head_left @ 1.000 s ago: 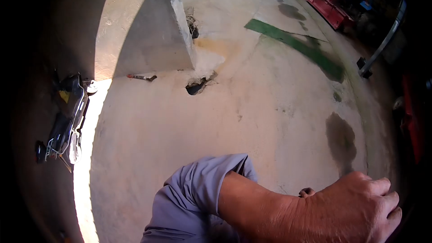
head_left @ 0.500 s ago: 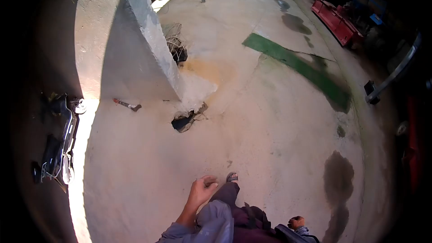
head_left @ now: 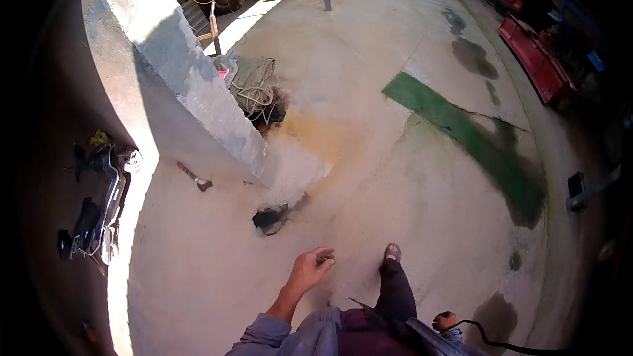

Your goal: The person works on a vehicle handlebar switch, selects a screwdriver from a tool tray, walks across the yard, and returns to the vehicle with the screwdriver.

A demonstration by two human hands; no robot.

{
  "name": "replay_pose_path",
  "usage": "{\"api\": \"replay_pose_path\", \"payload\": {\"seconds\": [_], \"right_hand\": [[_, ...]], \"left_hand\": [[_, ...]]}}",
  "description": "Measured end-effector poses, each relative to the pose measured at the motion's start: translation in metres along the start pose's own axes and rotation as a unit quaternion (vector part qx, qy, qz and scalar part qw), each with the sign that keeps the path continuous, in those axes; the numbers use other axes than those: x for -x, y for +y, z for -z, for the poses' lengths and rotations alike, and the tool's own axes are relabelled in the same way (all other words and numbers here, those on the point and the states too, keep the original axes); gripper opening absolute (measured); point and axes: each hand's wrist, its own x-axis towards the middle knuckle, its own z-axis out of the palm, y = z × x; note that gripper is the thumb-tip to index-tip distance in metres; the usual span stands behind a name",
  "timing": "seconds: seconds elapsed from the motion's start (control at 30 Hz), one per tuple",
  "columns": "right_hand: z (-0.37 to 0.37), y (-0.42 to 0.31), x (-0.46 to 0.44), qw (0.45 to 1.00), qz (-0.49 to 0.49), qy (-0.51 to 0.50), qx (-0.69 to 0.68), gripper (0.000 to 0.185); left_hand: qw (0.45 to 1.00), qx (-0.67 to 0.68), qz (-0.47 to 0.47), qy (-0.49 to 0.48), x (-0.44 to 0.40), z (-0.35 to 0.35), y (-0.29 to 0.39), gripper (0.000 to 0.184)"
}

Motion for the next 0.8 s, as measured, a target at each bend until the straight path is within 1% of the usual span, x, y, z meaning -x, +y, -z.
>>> {"api": "replay_pose_path", "payload": {"seconds": [0.03,0.07,0.1,0.13,0.23,0.3,0.33,0.4,0.43,0.5,0.63,0.67,0.7,0.73,0.77,0.8], "right_hand": [[0.014,-0.037,-0.022,1.0,0.013,-0.007,0.005,0.013],[0.021,-0.072,-0.035,1.0,0.018,-0.015,0.003,0.013],[0.029,-0.11,-0.049,0.991,0.085,-0.011,0.1,0.013],[0.039,-0.135,-0.076,0.995,0.086,-0.011,0.047,0.013],[0.055,-0.252,-0.097,0.988,0.144,-0.005,0.05,0.012],[0.061,-0.32,-0.13,0.979,0.195,-0.003,0.06,0.014],[0.061,-0.348,-0.143,0.979,0.192,-0.008,0.064,0.014],[0.054,-0.406,-0.166,0.968,0.243,-0.024,0.058,0.013],[0.049,-0.432,-0.175,0.967,0.243,-0.034,0.068,0.013],[0.037,-0.491,-0.196,0.966,0.248,-0.051,0.058,0.012],[0.013,-0.572,-0.239,0.964,0.244,-0.067,0.087,0.012],[0.01,-0.586,-0.254,0.967,0.235,-0.072,0.065,0.012],[0.009,-0.599,-0.261,0.97,0.214,-0.072,0.094,0.014],[0.009,-0.615,-0.276,0.973,0.201,-0.076,0.09,0.015],[0.008,-0.625,-0.287,0.973,0.195,-0.066,0.105,0.015],[0.006,-0.63,-0.301,0.976,0.186,-0.063,0.094,0.015]], "left_hand": [[1.0,0.003,0.005,0.007,-0.015,-0.013,-0.01,0.033],[0.999,-0.017,0.038,0.025,-0.026,-0.02,-0.025,0.033],[0.996,-0.035,0.069,0.045,-0.034,-0.026,-0.039,0.032],[0.993,-0.034,0.098,0.05,-0.038,-0.031,-0.049,0.032],[0.975,-0.023,0.213,0.059,-0.03,-0.044,-0.077,0.032],[0.943,0.016,0.323,0.074,-0.033,-0.057,-0.096,0.034],[0.941,0.016,0.329,0.076,-0.032,-0.063,-0.105,0.034],[0.918,0.01,0.392,0.066,-0.04,-0.067,-0.108,0.029],[0.913,0.014,0.401,0.074,-0.051,-0.068,-0.108,0.029],[0.904,-0.072,0.42,-0.023,-0.087,-0.071,-0.102,0.023],[0.902,0.011,0.431,-0.014,-0.186,-0.083,-0.136,0.022],[0.896,0.023,0.443,0.002,-0.222,-0.081,-0.133,0.022],[0.913,0.023,0.407,0.005,-0.259,-0.075,-0.124,0.023],[0.918,0.025,0.394,0.04,-0.308,-0.069,-0.093,0.024],[0.91,0.08,0.397,0.088,-0.351,-0.061,-0.069,0.025],[0.914,0.113,0.375,0.106,-0.393,-0.056,-0.063,0.027]]}}
